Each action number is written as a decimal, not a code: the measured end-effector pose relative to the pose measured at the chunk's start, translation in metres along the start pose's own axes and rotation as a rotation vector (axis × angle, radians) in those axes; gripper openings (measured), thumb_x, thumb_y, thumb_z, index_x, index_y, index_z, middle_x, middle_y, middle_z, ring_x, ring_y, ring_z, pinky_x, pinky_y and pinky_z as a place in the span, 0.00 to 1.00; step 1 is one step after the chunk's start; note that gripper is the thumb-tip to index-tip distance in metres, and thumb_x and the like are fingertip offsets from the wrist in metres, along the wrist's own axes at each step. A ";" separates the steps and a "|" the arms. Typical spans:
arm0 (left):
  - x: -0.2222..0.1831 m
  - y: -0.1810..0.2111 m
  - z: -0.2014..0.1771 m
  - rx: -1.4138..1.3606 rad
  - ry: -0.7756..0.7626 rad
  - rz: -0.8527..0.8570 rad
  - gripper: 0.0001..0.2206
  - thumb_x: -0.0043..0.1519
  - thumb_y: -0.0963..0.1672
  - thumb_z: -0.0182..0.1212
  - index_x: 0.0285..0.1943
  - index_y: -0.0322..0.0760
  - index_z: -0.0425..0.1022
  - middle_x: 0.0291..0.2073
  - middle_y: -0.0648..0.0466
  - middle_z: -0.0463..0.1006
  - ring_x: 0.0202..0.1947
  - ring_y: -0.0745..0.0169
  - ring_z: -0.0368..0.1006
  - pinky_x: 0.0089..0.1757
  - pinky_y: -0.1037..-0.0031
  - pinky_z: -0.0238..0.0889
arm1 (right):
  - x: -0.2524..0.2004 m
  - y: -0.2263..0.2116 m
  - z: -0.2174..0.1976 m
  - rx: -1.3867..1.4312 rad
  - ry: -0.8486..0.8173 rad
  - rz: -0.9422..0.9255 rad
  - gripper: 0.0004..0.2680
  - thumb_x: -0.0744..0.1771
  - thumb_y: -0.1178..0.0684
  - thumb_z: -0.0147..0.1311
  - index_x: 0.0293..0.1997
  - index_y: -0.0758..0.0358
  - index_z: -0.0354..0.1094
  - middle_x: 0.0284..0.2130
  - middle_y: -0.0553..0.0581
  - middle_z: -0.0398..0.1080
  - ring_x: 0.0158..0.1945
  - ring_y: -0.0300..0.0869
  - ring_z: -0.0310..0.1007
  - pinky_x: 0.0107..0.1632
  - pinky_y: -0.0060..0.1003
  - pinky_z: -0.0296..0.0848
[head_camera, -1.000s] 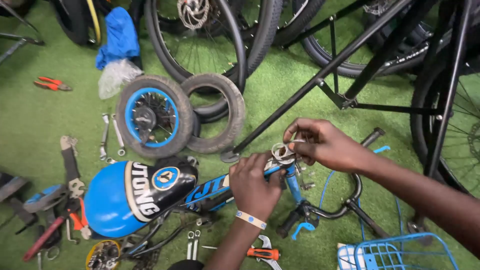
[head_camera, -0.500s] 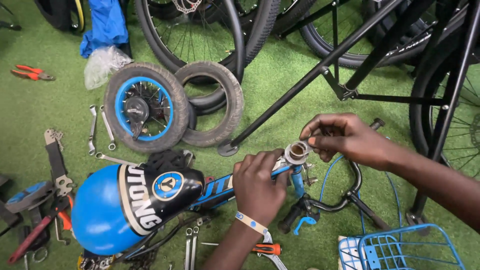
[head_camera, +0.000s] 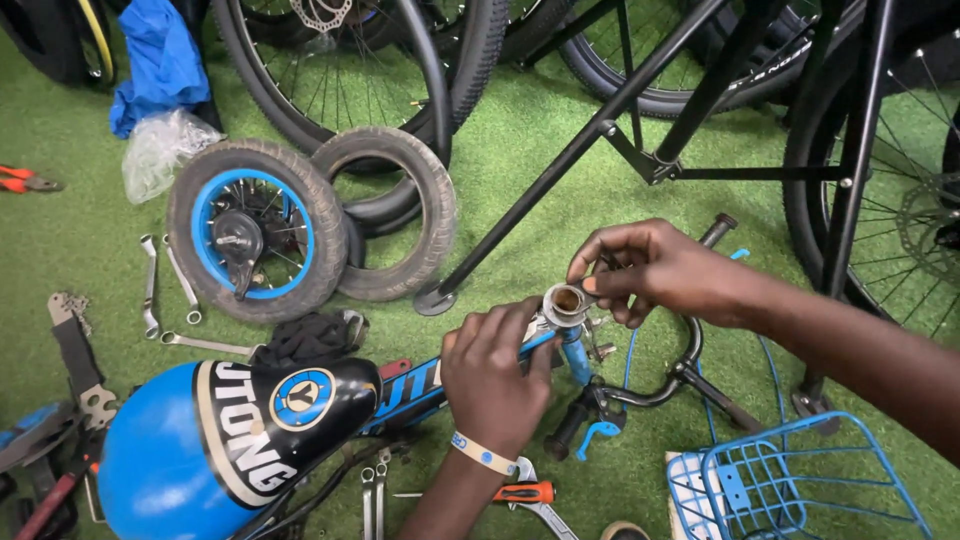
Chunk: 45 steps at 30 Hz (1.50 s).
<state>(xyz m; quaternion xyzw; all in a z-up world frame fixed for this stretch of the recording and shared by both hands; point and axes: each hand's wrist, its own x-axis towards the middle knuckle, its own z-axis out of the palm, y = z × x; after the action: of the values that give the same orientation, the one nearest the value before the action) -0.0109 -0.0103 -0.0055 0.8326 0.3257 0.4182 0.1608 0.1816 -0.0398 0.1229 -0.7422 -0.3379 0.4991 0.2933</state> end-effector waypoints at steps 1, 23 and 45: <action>0.000 0.001 -0.001 -0.003 -0.001 0.002 0.18 0.55 0.46 0.69 0.55 0.44 0.79 0.45 0.57 0.82 0.44 0.51 0.73 0.42 0.59 0.61 | 0.002 0.003 -0.002 0.001 0.003 0.001 0.06 0.67 0.66 0.56 0.46 0.69 0.76 0.32 0.66 0.77 0.29 0.47 0.69 0.31 0.40 0.71; 0.004 0.005 -0.023 -0.115 0.019 0.086 0.16 0.68 0.46 0.56 0.65 0.46 0.74 0.52 0.55 0.81 0.46 0.54 0.76 0.42 0.64 0.61 | -0.001 0.013 -0.001 0.113 0.046 -0.017 0.05 0.66 0.70 0.57 0.42 0.74 0.77 0.29 0.69 0.76 0.25 0.46 0.63 0.26 0.37 0.60; 0.017 -0.002 -0.019 -0.124 0.051 0.092 0.15 0.64 0.45 0.63 0.59 0.40 0.79 0.43 0.44 0.82 0.42 0.43 0.80 0.41 0.59 0.70 | -0.006 -0.004 0.008 -0.602 0.132 -0.508 0.10 0.63 0.57 0.61 0.48 0.59 0.77 0.49 0.70 0.72 0.49 0.63 0.77 0.47 0.56 0.81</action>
<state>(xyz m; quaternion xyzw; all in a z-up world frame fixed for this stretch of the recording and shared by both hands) -0.0192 0.0026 0.0147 0.8240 0.2646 0.4658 0.1845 0.1714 -0.0412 0.1261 -0.7181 -0.6222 0.2408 0.1980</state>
